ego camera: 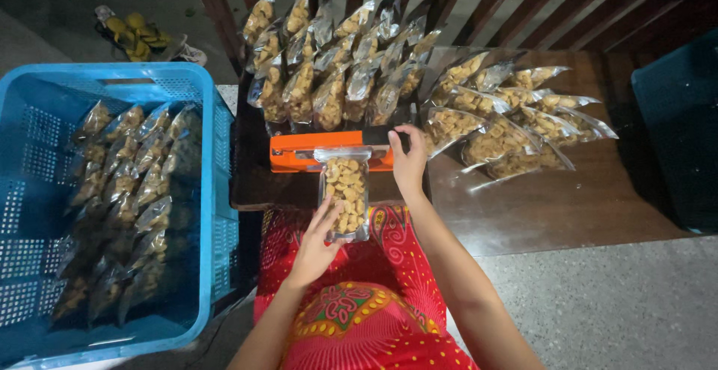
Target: The person sits on the floor and repeatedly picks up clear plastic bags filled with snacks, places them into an orange heat sealer, and seals the top. Sealed bags are then placed into a blue basket or arranged on the floor.
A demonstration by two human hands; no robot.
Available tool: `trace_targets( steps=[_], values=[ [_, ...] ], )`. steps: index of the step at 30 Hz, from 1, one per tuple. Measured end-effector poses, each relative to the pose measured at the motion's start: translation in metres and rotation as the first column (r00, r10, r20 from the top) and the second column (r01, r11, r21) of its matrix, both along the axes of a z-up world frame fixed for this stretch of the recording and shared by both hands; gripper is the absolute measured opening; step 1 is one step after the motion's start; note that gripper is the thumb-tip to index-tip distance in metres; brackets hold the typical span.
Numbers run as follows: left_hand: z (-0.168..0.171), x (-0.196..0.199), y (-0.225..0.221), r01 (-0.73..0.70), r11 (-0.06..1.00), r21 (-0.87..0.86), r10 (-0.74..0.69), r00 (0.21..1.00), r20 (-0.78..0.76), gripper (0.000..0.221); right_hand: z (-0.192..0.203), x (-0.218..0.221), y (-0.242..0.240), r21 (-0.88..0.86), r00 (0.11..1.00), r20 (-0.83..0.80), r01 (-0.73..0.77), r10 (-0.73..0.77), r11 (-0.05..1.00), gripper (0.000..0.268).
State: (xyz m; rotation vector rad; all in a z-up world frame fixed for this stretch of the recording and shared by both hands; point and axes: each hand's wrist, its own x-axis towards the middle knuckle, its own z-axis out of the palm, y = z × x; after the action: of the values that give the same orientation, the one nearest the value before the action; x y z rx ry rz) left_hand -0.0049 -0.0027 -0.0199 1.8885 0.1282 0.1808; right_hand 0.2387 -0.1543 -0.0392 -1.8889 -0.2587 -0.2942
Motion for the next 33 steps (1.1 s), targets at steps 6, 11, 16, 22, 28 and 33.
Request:
trace_targets(
  steps=[6, 11, 16, 22, 28, 33],
  values=[
    [-0.001, -0.002, -0.001, -0.029, 0.997, -0.074, 0.03, 0.999, 0.024, 0.082, -0.015, -0.06, 0.005, 0.239, 0.991, 0.04, -0.133, 0.127, 0.962, 0.069],
    [0.001, -0.002, 0.001, -0.028, 0.988, -0.153, 0.031, 0.999, 0.019, 0.081, -0.033, -0.113, 0.005, 0.516, 0.62, -0.677, 0.018, 0.396, 0.856, 0.071],
    [-0.003, -0.003, 0.003, -0.035, 0.982, -0.188, 0.043, 0.998, 0.04, 0.081, -0.025, -0.134, 0.007, 0.712, 0.478, -0.612, -0.013, 0.63, 0.702, 0.064],
    [-0.01, -0.006, 0.008, -0.054, 0.986, -0.16, 0.068, 0.994, 0.088, 0.078, -0.012, -0.144, 0.017, 0.569, 0.608, -0.634, -0.051, 0.477, 0.821, 0.063],
    [-0.006, -0.026, 0.021, 0.064, 0.962, -0.264, -0.061, 0.998, 0.02, 0.078, 0.011, -0.158, 0.015, 0.578, 0.499, -0.708, 0.006, 0.499, 0.816, 0.068],
    [-0.026, -0.048, 0.022, 0.028, 0.965, -0.262, -0.007, 0.997, 0.081, 0.083, 0.042, -0.164, 0.003, 0.626, 0.349, -0.736, 0.022, 0.581, 0.78, 0.07]
  ],
)
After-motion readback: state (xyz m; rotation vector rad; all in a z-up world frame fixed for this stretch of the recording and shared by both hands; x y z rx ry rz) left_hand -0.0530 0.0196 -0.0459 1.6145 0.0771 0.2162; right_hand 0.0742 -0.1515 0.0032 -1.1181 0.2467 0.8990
